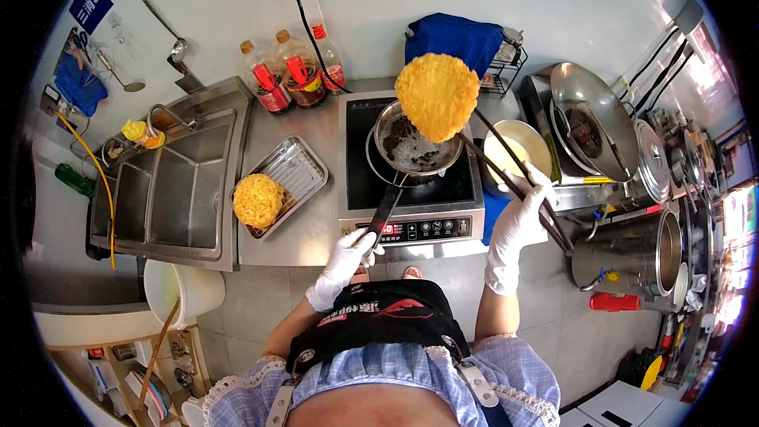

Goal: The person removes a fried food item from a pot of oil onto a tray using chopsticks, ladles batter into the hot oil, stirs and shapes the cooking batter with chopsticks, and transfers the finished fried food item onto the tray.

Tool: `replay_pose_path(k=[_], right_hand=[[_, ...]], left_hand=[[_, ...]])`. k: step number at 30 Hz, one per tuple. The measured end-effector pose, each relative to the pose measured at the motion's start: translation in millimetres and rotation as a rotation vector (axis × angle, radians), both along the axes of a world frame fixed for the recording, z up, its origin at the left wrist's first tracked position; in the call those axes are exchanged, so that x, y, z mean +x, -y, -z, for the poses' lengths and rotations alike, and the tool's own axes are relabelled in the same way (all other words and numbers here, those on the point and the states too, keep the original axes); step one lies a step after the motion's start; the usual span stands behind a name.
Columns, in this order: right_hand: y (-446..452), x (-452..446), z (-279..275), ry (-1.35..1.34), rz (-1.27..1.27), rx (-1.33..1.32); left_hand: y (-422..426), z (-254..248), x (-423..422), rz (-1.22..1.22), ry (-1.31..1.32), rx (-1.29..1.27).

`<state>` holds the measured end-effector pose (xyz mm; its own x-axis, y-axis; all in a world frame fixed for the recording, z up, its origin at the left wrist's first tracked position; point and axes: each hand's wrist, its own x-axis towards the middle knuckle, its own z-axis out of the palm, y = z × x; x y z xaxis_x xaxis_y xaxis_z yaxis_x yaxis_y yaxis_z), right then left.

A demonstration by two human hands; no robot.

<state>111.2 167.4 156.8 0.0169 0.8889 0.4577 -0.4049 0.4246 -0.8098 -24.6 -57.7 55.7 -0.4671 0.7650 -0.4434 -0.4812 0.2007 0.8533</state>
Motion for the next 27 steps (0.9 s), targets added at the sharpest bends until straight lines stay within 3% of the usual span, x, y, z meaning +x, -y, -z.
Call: replay_pose_path(k=[5, 12, 17, 27], right_hand=[[1, 3, 1, 0.031, -0.017, 0.023], [4, 5, 48, 0.097, 0.013, -0.092], [0, 8, 17, 0.037, -0.005, -0.034], [1, 6, 34, 0.099, 0.058, -0.089]], left_hand=[[0, 1, -1, 0.029, -0.015, 0.004], [1, 2, -2, 0.011, -0.001, 0.002], [0, 2, -2, 0.024, 0.007, -0.007], [0, -1, -3, 0.024, -0.002, 0.005]])
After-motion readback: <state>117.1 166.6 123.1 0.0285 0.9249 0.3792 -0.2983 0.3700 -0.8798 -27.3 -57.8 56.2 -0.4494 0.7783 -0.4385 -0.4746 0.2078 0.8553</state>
